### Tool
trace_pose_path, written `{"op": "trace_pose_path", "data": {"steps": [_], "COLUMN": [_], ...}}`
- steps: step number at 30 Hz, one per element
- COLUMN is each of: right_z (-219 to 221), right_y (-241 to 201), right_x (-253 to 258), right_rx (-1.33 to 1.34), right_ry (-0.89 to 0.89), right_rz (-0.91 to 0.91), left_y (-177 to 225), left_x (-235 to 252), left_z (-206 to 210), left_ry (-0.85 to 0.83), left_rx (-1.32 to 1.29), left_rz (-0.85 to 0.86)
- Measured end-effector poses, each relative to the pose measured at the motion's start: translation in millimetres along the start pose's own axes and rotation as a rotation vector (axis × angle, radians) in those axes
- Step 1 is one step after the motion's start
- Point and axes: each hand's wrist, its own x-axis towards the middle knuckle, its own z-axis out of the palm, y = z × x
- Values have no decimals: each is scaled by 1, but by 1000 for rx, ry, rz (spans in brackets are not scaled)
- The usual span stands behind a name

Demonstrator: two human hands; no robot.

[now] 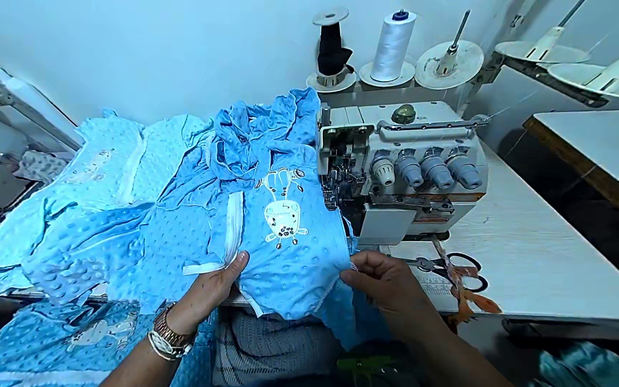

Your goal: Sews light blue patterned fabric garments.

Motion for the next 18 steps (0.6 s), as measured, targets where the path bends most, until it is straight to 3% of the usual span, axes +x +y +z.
{"op": "trace_pose_path", "data": {"steps": [6,13,15,18], "right_z": [5,12,16,16], "right_y": [-12,-11,-9,-7], "right_x": [18,30,27,20], "right_rx": [-43,-84,-50,-30], "right_ry": [79,219,232,193], "right_rz": [-6,-15,5,66], "left_y": [26,69,90,129], "left_x": [35,139,154,137], "left_z": [-15,-38,-44,-48], "left_ry": [47,223,259,355], "left_rx": [385,856,1006,1065], "left_rz": [289,928,904,551]}}
